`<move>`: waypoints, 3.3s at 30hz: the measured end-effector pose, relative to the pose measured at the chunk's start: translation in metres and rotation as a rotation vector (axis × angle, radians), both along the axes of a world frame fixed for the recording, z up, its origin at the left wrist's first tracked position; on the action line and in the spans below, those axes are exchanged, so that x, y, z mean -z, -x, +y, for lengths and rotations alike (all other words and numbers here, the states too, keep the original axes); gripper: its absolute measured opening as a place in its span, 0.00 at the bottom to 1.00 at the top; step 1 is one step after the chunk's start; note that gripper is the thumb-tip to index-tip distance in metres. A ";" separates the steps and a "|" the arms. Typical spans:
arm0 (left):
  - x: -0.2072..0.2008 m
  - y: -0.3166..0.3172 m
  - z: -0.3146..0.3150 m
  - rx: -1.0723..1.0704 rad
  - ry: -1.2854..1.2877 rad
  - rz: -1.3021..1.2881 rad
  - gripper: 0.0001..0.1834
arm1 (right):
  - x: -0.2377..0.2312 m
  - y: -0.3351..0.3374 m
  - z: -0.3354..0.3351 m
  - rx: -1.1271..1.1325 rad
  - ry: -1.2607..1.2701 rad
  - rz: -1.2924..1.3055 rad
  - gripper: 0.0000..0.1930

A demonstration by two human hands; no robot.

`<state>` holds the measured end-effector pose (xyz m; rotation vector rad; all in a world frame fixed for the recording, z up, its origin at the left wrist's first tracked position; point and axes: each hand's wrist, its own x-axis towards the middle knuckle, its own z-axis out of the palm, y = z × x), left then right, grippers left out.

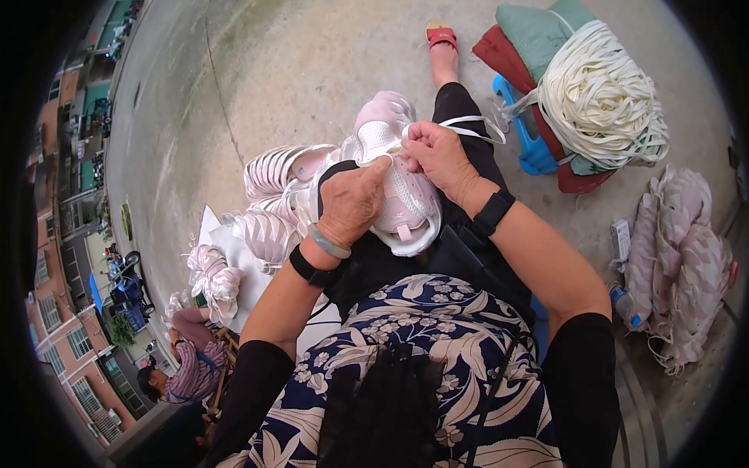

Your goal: The recorder is lacing a pink and white shoe by hand while sitting outdoors.

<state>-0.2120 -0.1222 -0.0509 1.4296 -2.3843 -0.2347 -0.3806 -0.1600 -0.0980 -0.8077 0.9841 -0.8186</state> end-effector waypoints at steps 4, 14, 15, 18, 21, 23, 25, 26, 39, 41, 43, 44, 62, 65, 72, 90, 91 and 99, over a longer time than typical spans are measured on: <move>0.001 0.000 0.001 -0.003 -0.003 -0.007 0.10 | 0.001 -0.002 0.001 0.026 0.003 -0.028 0.04; 0.003 -0.009 0.009 -0.157 -0.082 0.124 0.07 | 0.014 -0.013 0.000 -0.010 0.448 0.295 0.03; 0.008 -0.020 0.010 -0.280 -0.194 0.345 0.05 | 0.014 -0.014 0.001 -0.017 0.436 0.336 0.04; -0.013 -0.045 0.008 -0.625 -0.519 1.078 0.04 | 0.014 -0.013 0.001 -0.014 0.456 0.436 0.05; -0.032 -0.100 0.009 -0.891 -0.379 1.421 0.05 | 0.016 -0.015 0.001 -0.008 0.472 0.511 0.06; -0.026 -0.135 0.019 -0.974 -0.338 1.609 0.05 | 0.020 -0.018 0.001 -0.014 0.460 0.531 0.06; -0.012 -0.155 0.036 -1.012 -0.535 1.969 0.05 | 0.022 -0.017 0.002 0.032 0.465 0.550 0.06; -0.001 -0.155 0.044 -0.999 -0.626 2.010 0.04 | 0.022 -0.018 0.001 0.015 0.475 0.542 0.06; 0.017 -0.039 0.019 -0.670 -0.813 1.533 0.08 | 0.012 -0.016 0.001 -0.016 0.420 0.472 0.08; 0.016 -0.039 0.020 -0.647 -0.821 1.504 0.09 | 0.013 -0.016 0.001 -0.027 0.405 0.452 0.07; 0.019 -0.038 0.021 -0.629 -0.806 1.513 0.09 | 0.013 -0.014 0.001 -0.037 0.391 0.428 0.07; 0.020 -0.040 0.022 -0.614 -0.789 1.513 0.09 | 0.009 -0.015 0.003 -0.052 0.470 0.520 0.07; 0.030 -0.028 0.019 -0.601 -0.656 1.182 0.08 | -0.040 -0.014 0.010 -0.149 1.110 0.750 0.07; 0.035 -0.024 0.015 -0.601 -0.597 1.192 0.08 | -0.045 -0.018 0.010 -0.357 1.302 0.806 0.10; 0.045 -0.021 0.010 -0.621 -0.479 1.159 0.09 | -0.050 -0.022 0.014 -0.520 1.411 1.065 0.15; 0.042 -0.022 0.001 -0.537 -0.138 0.686 0.05 | -0.045 -0.027 0.009 -0.425 1.279 0.922 0.17; 0.046 -0.019 0.001 -0.541 -0.116 0.663 0.05 | -0.044 -0.029 0.009 -0.422 1.275 0.914 0.17; 0.046 -0.006 0.008 -0.676 -0.159 0.773 0.10 | -0.030 -0.033 0.011 -0.295 1.209 0.841 0.09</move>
